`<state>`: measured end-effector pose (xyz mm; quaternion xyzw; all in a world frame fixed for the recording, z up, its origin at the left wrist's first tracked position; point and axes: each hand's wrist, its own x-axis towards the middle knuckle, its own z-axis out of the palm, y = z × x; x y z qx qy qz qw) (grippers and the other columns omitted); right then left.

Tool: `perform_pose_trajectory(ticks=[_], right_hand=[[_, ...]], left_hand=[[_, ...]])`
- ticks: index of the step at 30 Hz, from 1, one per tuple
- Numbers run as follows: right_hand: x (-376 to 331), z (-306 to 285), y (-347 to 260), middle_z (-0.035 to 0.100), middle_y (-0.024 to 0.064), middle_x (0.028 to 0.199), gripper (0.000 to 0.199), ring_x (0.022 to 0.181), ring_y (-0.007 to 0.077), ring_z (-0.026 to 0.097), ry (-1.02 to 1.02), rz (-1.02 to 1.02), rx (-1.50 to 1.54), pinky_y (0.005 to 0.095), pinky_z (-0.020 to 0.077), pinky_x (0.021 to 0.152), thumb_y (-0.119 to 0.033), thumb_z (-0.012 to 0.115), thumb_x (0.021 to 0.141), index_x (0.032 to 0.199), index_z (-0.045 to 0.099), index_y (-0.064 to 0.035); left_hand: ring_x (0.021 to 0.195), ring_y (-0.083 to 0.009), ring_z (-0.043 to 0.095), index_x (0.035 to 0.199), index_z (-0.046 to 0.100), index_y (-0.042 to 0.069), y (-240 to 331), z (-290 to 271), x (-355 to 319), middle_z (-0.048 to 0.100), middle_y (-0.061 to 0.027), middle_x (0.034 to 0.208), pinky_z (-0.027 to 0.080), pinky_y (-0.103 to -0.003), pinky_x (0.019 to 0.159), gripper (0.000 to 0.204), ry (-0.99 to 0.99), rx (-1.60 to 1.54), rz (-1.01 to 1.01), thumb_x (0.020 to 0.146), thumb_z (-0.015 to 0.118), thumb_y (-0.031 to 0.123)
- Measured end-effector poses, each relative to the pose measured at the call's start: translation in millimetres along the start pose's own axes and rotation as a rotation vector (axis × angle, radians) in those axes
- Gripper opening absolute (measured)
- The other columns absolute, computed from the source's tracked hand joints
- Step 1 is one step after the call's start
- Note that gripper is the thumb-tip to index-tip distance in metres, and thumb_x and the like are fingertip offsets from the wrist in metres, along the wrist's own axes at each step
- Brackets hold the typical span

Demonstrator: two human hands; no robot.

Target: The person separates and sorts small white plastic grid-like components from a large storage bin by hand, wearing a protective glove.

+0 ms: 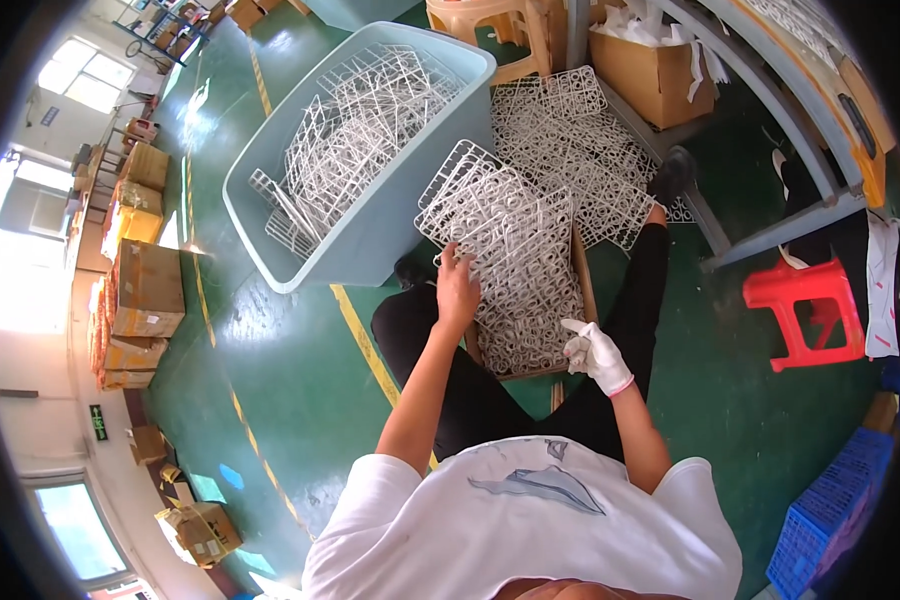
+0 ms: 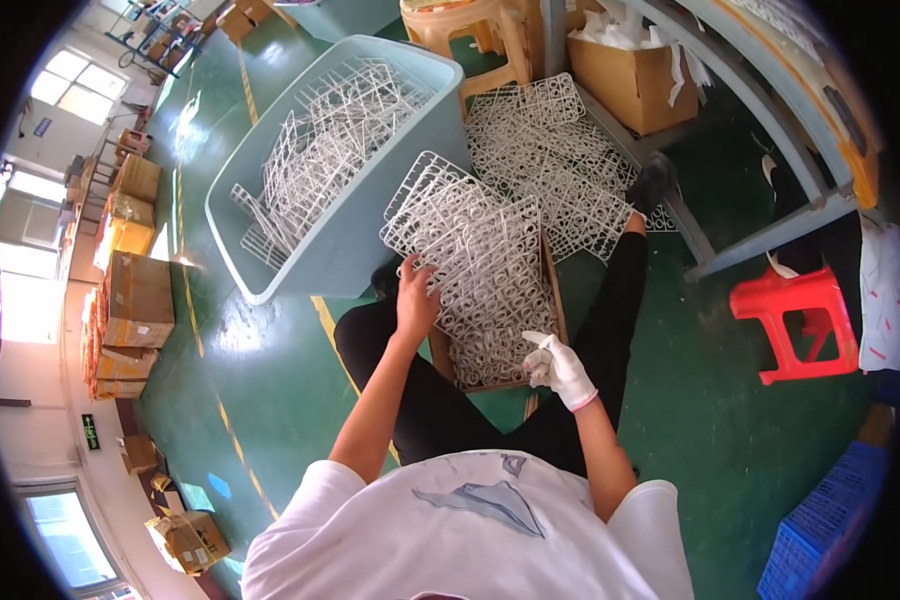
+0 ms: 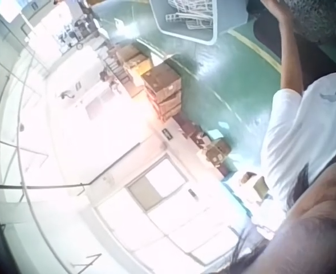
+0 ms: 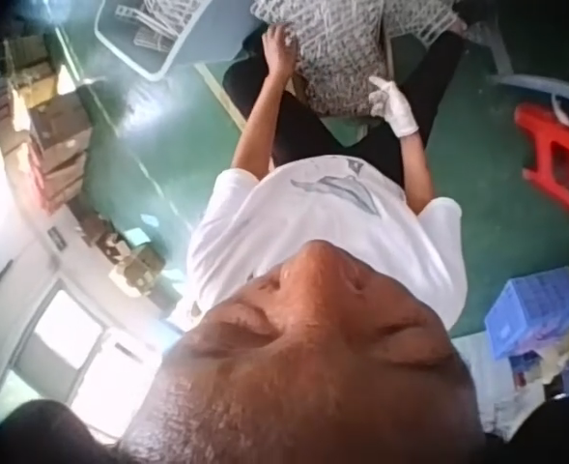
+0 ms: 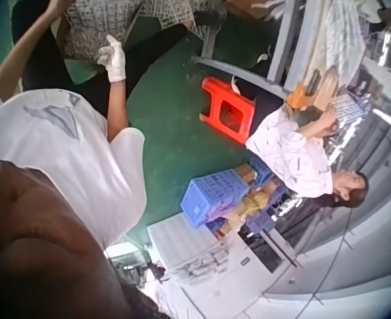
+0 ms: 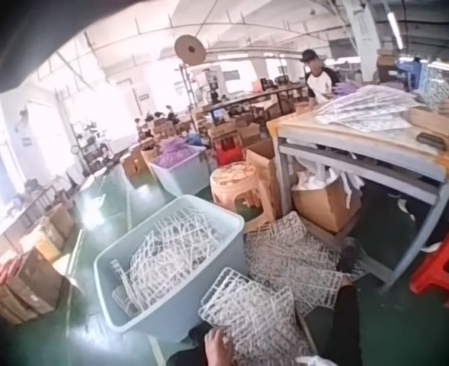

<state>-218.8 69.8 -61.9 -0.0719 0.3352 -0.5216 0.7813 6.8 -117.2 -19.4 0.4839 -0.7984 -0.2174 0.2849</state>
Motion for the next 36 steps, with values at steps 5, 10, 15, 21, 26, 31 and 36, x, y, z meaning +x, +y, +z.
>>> perform_pose_trajectory(ticks=[5,10,15,21,26,31,36], right_hand=[[7.8,11.3,3.4,0.062,0.0086,0.075,0.067,0.055,0.0117,0.059,0.019,-0.010,0.024,0.0290,0.0530,0.053,-0.045,0.045,0.088,0.129,0.031,0.0053],[9.4,34.5,-12.2,0.062,0.0049,0.076,0.043,0.056,0.0071,0.053,0.252,-0.075,-0.290,0.0217,0.0472,0.052,-0.030,0.048,0.090,0.121,0.046,0.0005],[35.8,32.9,-24.3,0.063,0.0095,0.090,0.036,0.076,0.0221,0.061,0.743,-0.574,-1.273,0.0328,0.0490,0.067,-0.020,0.060,0.078,0.111,0.056,-0.0090],[76.5,42.6,-41.4,0.058,0.0120,0.104,0.037,0.091,0.0292,0.057,0.850,-0.678,-1.504,0.0389,0.0459,0.078,-0.022,0.062,0.076,0.111,0.055,-0.0108],[86.6,38.1,-60.3,0.062,0.0097,0.086,0.021,0.085,0.0270,0.058,0.380,-0.519,-1.517,0.0344,0.0457,0.076,-0.025,0.062,0.078,0.089,0.064,-0.0069],[79.8,33.9,-53.3,0.063,0.0086,0.091,0.019,0.078,0.0199,0.058,0.259,-0.671,-1.333,0.0290,0.0463,0.072,-0.022,0.063,0.080,0.086,0.065,-0.0042],[58.7,53.8,-79.9,0.062,0.0116,0.098,0.029,0.075,0.0115,0.056,0.061,-0.639,-0.427,0.0246,0.0461,0.070,-0.025,0.058,0.084,0.089,0.063,0.0035]], left_hand=[[0.112,-0.0370,0.040,0.112,0.051,0.005,23.0,19.7,-42.9,0.036,-0.0183,0.129,0.034,-0.045,0.091,0.049,-0.045,0.300,0.132,0.064,0.059,-0.001],[0.097,-0.0324,0.048,0.115,0.048,0.007,47.0,7.5,-53.5,0.047,-0.0115,0.106,0.041,-0.041,0.078,0.053,-0.182,0.019,-0.097,0.065,0.066,0.003],[0.085,-0.0313,0.054,0.110,0.053,0.009,24.9,17.0,-58.7,0.052,-0.0108,0.097,0.045,-0.038,0.070,0.046,-0.196,0.143,0.066,0.067,0.069,0.008],[0.085,-0.0410,0.056,0.113,0.052,0.006,-19.7,23.9,-53.3,0.059,-0.0241,0.087,0.045,-0.046,0.070,0.042,-0.346,-0.134,-0.079,0.071,0.057,-0.001],[0.097,-0.0305,0.058,0.116,0.051,0.004,-4.0,2.5,-34.1,0.060,-0.0185,0.103,0.045,-0.032,0.081,0.041,-0.108,-0.104,-0.096,0.076,0.052,-0.003],[0.111,-0.0217,0.051,0.120,0.048,0.003,19.2,-13.9,-37.7,0.055,-0.0125,0.117,0.038,-0.031,0.092,0.038,0.010,-0.318,-0.078,0.083,0.051,0.001],[0.117,-0.0242,0.046,0.124,0.042,-0.001,24.3,-13.5,-42.5,0.050,-0.0144,0.124,0.034,-0.032,0.097,0.048,-0.030,-0.504,-0.097,0.079,0.059,0.003]])
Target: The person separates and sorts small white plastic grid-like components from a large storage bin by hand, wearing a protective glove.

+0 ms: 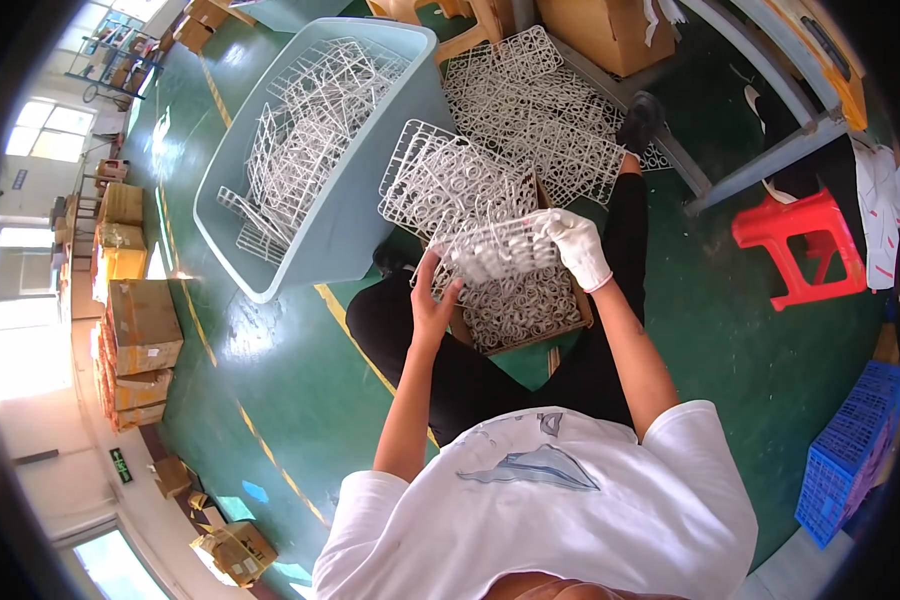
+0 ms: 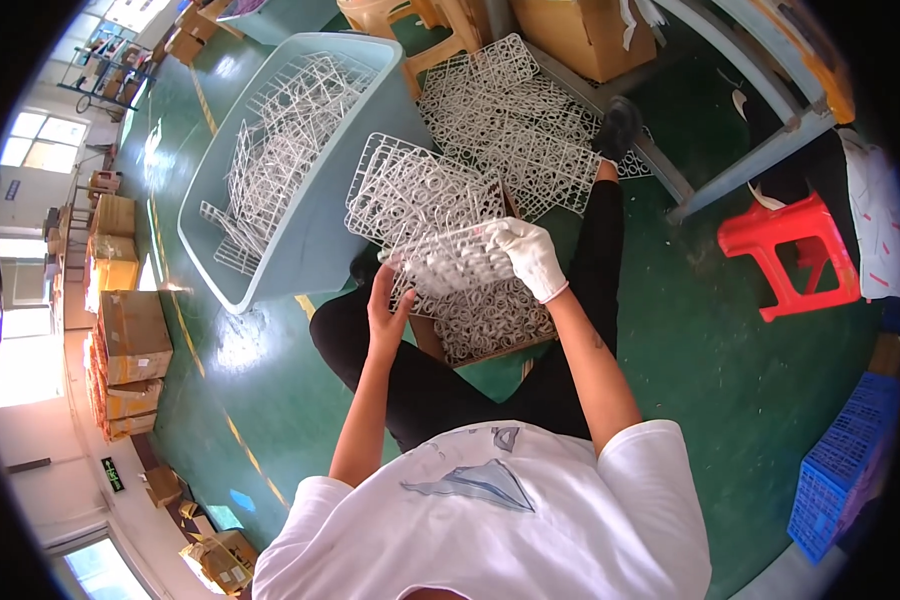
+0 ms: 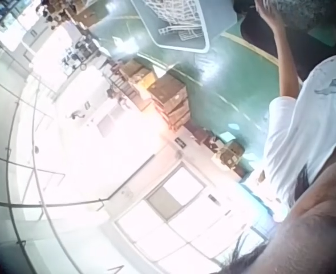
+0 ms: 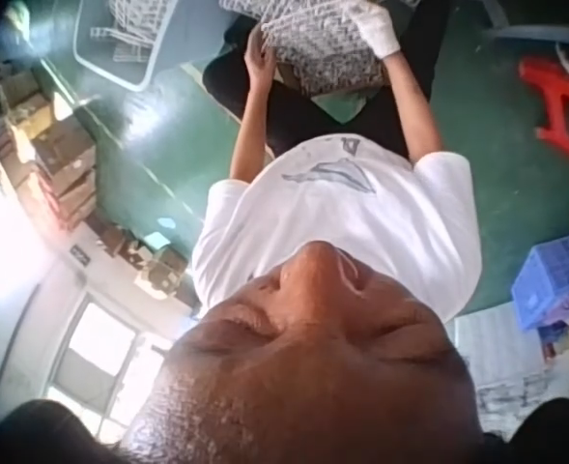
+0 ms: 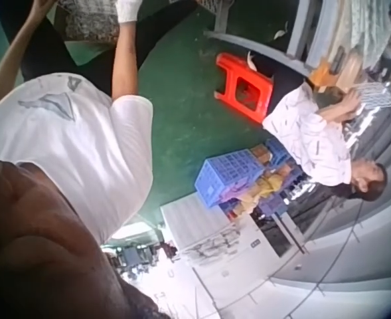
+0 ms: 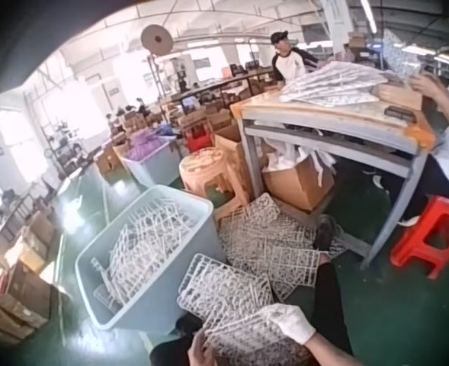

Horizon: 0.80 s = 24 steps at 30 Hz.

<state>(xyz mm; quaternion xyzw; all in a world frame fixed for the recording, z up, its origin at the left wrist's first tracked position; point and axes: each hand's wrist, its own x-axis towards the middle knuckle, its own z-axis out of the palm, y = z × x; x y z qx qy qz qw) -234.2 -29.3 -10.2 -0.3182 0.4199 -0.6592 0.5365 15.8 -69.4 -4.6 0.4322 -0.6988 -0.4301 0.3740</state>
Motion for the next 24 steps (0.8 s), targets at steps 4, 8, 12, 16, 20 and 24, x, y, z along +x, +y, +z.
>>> perform_pose_trajectory(ticks=[4,8,12,16,20,24], right_hand=[[2.2,0.7,-3.6,0.062,0.0116,0.092,0.035,0.077,0.0136,0.057,0.038,-0.013,0.031,0.0255,0.0465,0.069,-0.031,0.056,0.084,0.084,0.060,0.0033],[3.1,1.9,-10.4,0.062,0.0100,0.090,0.022,0.077,0.0129,0.056,0.099,0.119,0.335,0.0264,0.0467,0.064,-0.020,0.054,0.088,0.082,0.059,0.0004],[7.0,7.8,-14.3,0.062,0.0069,0.092,0.018,0.075,0.0092,0.054,0.269,0.285,0.061,0.0235,0.0447,0.062,-0.018,0.052,0.088,0.094,0.061,-0.0032],[7.7,-17.4,18.0,0.062,0.0044,0.095,0.029,0.075,0.0076,0.054,0.461,0.061,-0.296,0.0211,0.0435,0.064,-0.019,0.059,0.081,0.108,0.060,-0.0068],[-26.0,13.9,-7.0,0.063,0.0093,0.085,0.024,0.076,0.0204,0.061,0.426,-0.183,-0.958,0.0289,0.0480,0.068,-0.012,0.059,0.076,0.099,0.062,-0.0076],[-49.0,49.5,-20.5,0.061,0.0082,0.073,0.017,0.067,0.0253,0.060,0.042,-0.220,-1.248,0.0344,0.0492,0.060,-0.017,0.059,0.077,0.092,0.062,-0.0095]], left_hand=[[0.108,-0.0182,0.051,0.122,0.044,-0.003,-10.2,4.5,4.3,0.054,-0.0112,0.117,0.037,-0.029,0.094,0.047,-0.121,-0.136,-0.039,0.079,0.063,0.005],[0.095,-0.0128,0.057,0.117,0.049,-0.002,3.3,2.6,7.2,0.060,-0.0059,0.106,0.043,-0.026,0.085,0.035,-0.325,-0.411,-0.315,0.085,0.058,0.009],[0.087,-0.0147,0.061,0.116,0.050,-0.001,18.4,0.6,-5.4,0.061,-0.0068,0.103,0.048,-0.027,0.077,0.030,-0.333,-0.608,-0.510,0.089,0.053,0.012],[0.088,-0.0195,0.062,0.117,0.049,0.002,12.8,-3.1,-10.3,0.061,-0.0110,0.105,0.051,-0.032,0.075,0.029,-0.227,-0.743,-0.625,0.091,0.048,0.015],[0.086,-0.0197,0.062,0.115,0.049,0.003,7.1,-3.9,-10.0,0.060,-0.0122,0.105,0.051,-0.032,0.075,0.027,-0.129,-0.802,-0.608,0.091,0.045,0.016],[0.082,-0.0181,0.063,0.110,0.052,0.002,3.9,-0.2,-8.9,0.061,-0.0112,0.103,0.051,-0.029,0.073,0.025,-0.144,-0.729,-0.597,0.091,0.049,0.017]])
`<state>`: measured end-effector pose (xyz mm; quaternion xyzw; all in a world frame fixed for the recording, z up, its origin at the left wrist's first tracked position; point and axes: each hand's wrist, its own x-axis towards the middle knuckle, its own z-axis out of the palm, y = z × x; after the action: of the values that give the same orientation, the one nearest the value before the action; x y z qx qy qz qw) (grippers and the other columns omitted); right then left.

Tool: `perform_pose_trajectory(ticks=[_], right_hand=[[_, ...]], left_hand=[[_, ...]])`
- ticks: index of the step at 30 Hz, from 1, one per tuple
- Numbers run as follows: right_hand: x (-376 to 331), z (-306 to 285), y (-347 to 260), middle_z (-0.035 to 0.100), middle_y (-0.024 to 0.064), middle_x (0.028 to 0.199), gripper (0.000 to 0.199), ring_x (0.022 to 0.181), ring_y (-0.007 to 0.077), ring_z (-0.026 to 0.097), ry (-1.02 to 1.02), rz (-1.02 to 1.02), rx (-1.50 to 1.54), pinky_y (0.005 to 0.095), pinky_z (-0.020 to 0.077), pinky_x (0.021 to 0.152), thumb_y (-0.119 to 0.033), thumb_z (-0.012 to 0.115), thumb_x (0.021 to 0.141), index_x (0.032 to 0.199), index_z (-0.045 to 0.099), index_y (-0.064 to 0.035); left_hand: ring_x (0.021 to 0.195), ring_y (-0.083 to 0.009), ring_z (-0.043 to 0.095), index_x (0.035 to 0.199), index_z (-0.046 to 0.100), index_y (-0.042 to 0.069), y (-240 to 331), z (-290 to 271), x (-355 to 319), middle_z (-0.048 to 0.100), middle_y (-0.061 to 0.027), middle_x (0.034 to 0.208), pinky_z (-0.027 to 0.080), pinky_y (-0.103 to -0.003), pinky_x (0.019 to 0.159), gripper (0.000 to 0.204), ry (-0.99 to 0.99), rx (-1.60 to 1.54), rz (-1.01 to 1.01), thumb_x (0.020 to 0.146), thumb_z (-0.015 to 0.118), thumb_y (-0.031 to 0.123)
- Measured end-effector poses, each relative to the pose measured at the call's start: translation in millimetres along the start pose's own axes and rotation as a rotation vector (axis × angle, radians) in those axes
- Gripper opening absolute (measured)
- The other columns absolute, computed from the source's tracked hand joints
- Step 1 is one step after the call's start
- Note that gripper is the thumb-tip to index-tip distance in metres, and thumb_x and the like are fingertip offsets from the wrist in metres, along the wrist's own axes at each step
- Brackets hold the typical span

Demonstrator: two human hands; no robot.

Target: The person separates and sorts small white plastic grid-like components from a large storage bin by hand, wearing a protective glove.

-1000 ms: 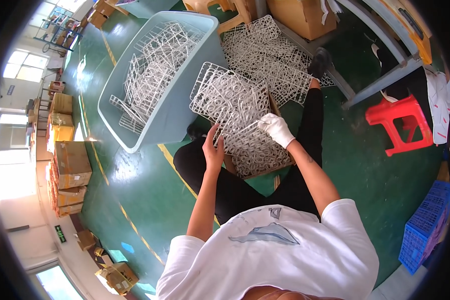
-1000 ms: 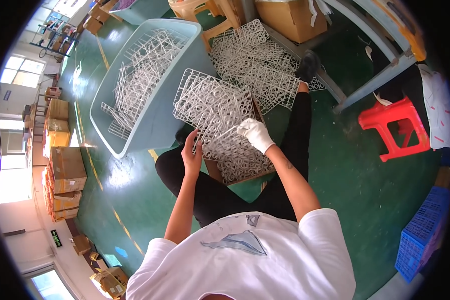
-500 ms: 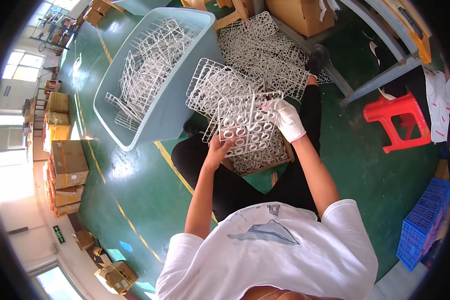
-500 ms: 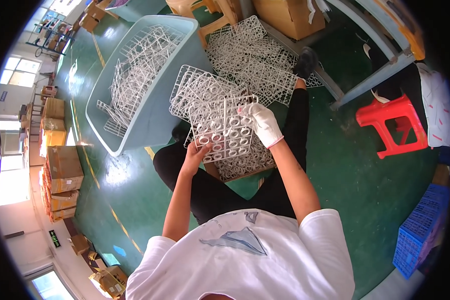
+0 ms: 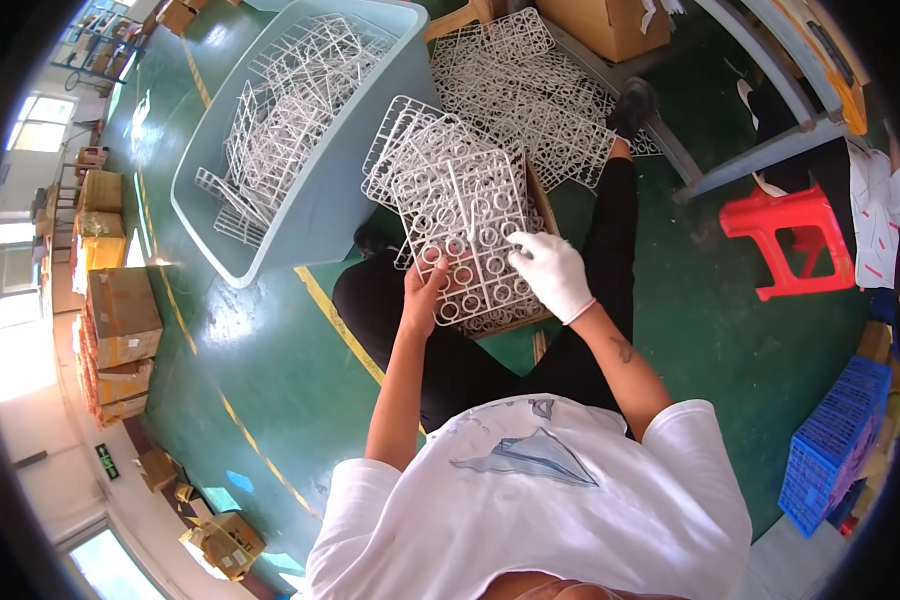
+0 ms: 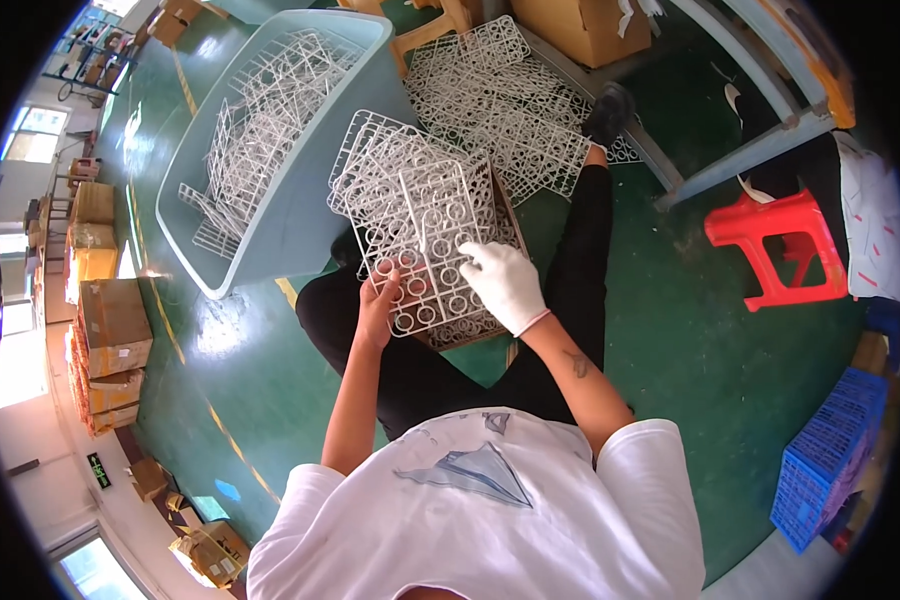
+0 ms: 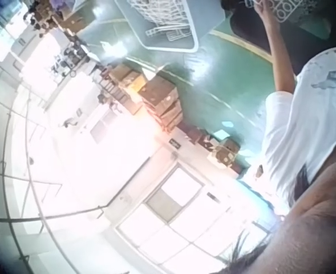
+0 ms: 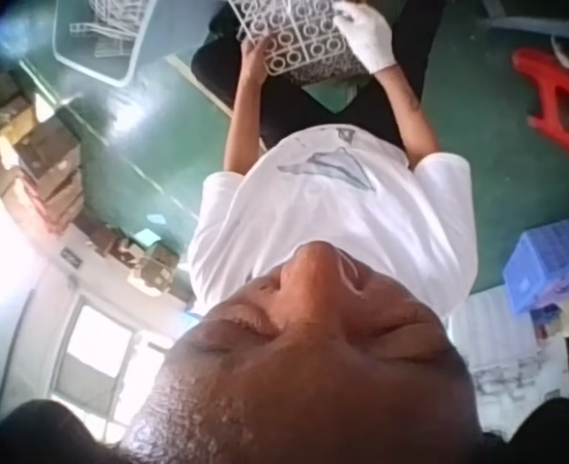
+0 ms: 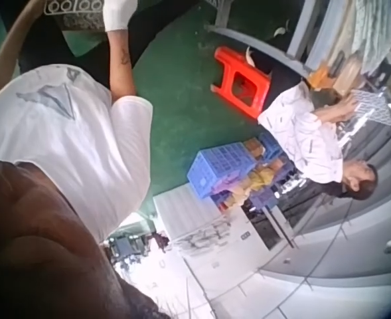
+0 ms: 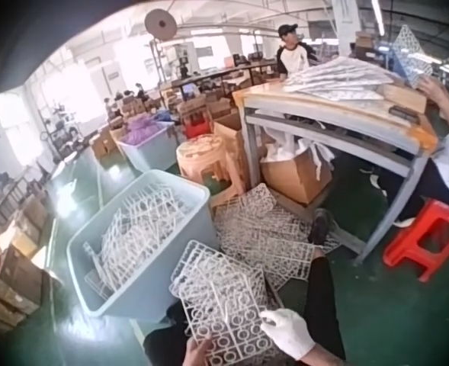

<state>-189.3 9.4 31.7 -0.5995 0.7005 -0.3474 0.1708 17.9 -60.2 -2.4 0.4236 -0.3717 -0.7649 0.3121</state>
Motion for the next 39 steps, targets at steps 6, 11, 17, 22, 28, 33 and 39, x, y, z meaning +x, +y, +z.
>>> perform_pose_trajectory(ticks=[6,11,17,22,28,33,39], right_hand=[[9.2,16.9,-15.9,0.060,0.0108,0.064,0.015,0.060,0.0278,0.060,-0.249,0.054,-0.103,0.0380,0.0469,0.054,-0.022,0.055,0.081,0.083,0.062,-0.0090],[15.8,23.3,-3.2,0.052,0.0028,0.048,0.020,0.043,0.0126,0.053,-0.388,0.666,0.570,0.0280,0.0411,0.040,-0.018,0.048,0.084,0.070,0.058,-0.0063],[6.2,-12.7,13.6,0.036,-0.0055,0.045,0.036,0.037,0.0035,0.031,-0.305,0.466,1.391,0.0204,0.0375,0.043,-0.023,0.045,0.089,0.057,0.047,-0.0070],[5.3,11.8,15.5,0.057,0.0076,0.056,0.015,0.052,0.0168,0.058,0.055,0.148,0.181,0.0299,0.0454,0.049,-0.018,0.056,0.083,0.083,0.064,-0.0053],[20.8,6.9,3.8,0.047,0.0036,0.045,0.022,0.037,0.0136,0.047,-0.328,0.676,0.586,0.0287,0.0390,0.038,-0.024,0.051,0.084,0.075,0.060,-0.0063],[10.9,-21.2,26.0,0.029,-0.0079,0.042,0.034,0.034,0.0025,0.029,-0.603,0.463,1.752,0.0187,0.0330,0.038,-0.031,0.041,0.091,0.063,0.044,-0.0112],[27.1,-20.7,-12.0,0.051,0.0007,0.053,0.017,0.043,0.0079,0.048,-0.084,0.643,0.876,0.0219,0.0376,0.041,-0.018,0.052,0.086,0.087,0.060,-0.0028]], left_hand=[[0.079,-0.0156,0.063,0.104,0.055,0.000,-4.7,6.2,-1.3,0.063,-0.0099,0.097,0.052,-0.027,0.069,0.022,-0.070,0.071,-0.001,0.090,0.052,0.017],[0.076,-0.0163,0.063,0.103,0.055,0.001,-3.6,4.3,-1.0,0.064,-0.0105,0.095,0.053,-0.028,0.067,0.021,-0.086,0.043,-0.016,0.089,0.052,0.017],[0.076,-0.0210,0.065,0.101,0.052,0.003,-0.9,-1.3,4.0,0.063,-0.0138,0.097,0.054,-0.029,0.062,0.020,-0.002,-0.115,-0.025,0.090,0.051,0.019],[0.076,-0.0192,0.065,0.102,0.053,0.001,-0.4,5.8,2.4,0.063,-0.0126,0.095,0.054,-0.028,0.063,0.021,-0.029,-0.067,0.034,0.090,0.052,0.018],[0.076,-0.0181,0.064,0.101,0.052,0.002,-3.8,4.1,-0.7,0.063,-0.0126,0.097,0.054,-0.028,0.062,0.019,-0.047,-0.016,0.042,0.090,0.050,0.018],[0.074,-0.0198,0.065,0.103,0.052,0.003,0.5,-1.7,-4.7,0.063,-0.0132,0.096,0.054,-0.029,0.061,0.020,-0.009,-0.174,-0.052,0.090,0.051,0.017],[0.075,-0.0184,0.064,0.101,0.053,0.002,1.9,1.8,-6.5,0.063,-0.0120,0.095,0.053,-0.028,0.062,0.019,-0.038,-0.037,0.025,0.090,0.051,0.017]])
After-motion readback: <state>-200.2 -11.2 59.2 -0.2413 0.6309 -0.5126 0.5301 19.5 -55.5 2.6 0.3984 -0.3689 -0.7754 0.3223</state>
